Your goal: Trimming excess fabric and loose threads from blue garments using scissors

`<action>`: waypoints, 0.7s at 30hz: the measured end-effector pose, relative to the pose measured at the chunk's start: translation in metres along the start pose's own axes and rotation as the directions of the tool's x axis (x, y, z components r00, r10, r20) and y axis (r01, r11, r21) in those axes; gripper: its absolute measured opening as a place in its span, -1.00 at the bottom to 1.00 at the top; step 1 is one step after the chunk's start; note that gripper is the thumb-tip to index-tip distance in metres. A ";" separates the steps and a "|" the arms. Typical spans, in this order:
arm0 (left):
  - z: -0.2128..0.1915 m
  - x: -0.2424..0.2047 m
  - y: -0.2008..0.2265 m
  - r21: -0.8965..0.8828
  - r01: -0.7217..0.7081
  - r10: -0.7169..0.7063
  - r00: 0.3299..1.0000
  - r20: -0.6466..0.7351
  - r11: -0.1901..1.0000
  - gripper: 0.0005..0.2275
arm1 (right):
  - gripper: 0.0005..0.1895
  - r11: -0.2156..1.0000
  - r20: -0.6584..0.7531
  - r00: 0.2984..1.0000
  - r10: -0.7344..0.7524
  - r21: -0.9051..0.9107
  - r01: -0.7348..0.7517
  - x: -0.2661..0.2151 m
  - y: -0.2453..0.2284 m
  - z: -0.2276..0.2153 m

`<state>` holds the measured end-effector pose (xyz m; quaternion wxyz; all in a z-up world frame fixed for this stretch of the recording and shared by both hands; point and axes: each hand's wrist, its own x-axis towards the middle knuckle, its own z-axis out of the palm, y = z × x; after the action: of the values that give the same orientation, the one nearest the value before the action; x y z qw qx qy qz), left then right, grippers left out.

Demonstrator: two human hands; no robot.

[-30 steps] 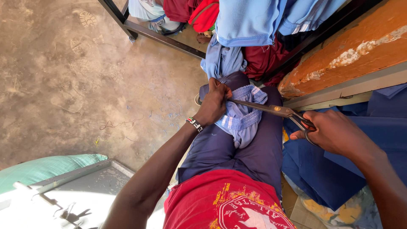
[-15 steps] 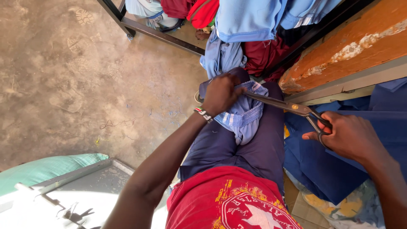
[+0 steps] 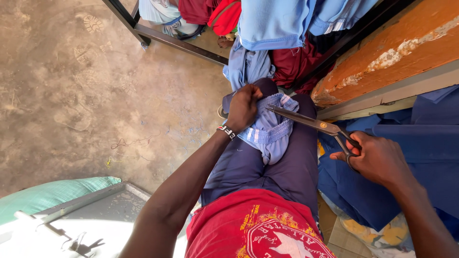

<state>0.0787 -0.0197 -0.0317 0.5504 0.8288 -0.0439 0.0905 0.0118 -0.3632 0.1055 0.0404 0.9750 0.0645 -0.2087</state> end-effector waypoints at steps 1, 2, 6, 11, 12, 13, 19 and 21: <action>-0.001 0.000 0.000 0.001 0.000 0.000 1.000 -0.001 1.000 -0.85 | -0.39 1.000 0.000 1.000 -0.001 0.001 0.001 0.000 -0.003 0.000; -0.002 -0.002 -0.001 -0.044 0.056 -0.056 0.998 -0.014 0.997 -0.86 | -0.38 1.000 -0.012 1.000 -0.006 0.012 0.006 0.000 -0.005 0.000; -0.001 -0.002 -0.013 -0.153 0.230 -0.256 0.949 -0.183 0.961 -0.85 | -0.40 0.996 -0.065 0.996 -0.060 0.062 0.064 0.002 -0.011 0.004; -0.056 0.014 -0.030 -0.556 0.523 -0.763 0.446 -0.468 0.646 -0.87 | -0.45 0.990 -0.090 0.991 -0.097 0.093 0.105 0.003 -0.013 0.010; -0.073 0.014 -0.020 -0.607 0.532 -0.788 0.218 -0.576 0.591 -0.55 | -0.41 0.986 -0.102 0.988 -0.115 0.106 0.126 0.003 -0.013 0.011; -0.072 0.007 -0.012 -0.610 0.534 -0.791 0.217 -0.572 0.586 -0.55 | -0.41 0.987 -0.098 0.989 -0.114 0.103 0.124 0.001 -0.013 0.009; -0.057 -0.017 0.048 -0.060 -0.211 0.209 0.977 -0.037 0.976 -0.58 | -0.46 0.996 -0.010 0.998 -0.060 0.062 0.060 0.013 -0.027 0.008; -0.048 -0.017 0.052 0.217 -0.430 0.350 0.879 0.324 0.877 -0.54 | -0.46 0.996 -0.018 0.998 -0.065 0.057 0.066 0.013 -0.030 0.003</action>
<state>0.0480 0.0038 0.0297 0.3849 0.8766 -0.2743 0.0898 0.0182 -0.3322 0.0953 0.0048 0.9748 0.0906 -0.2036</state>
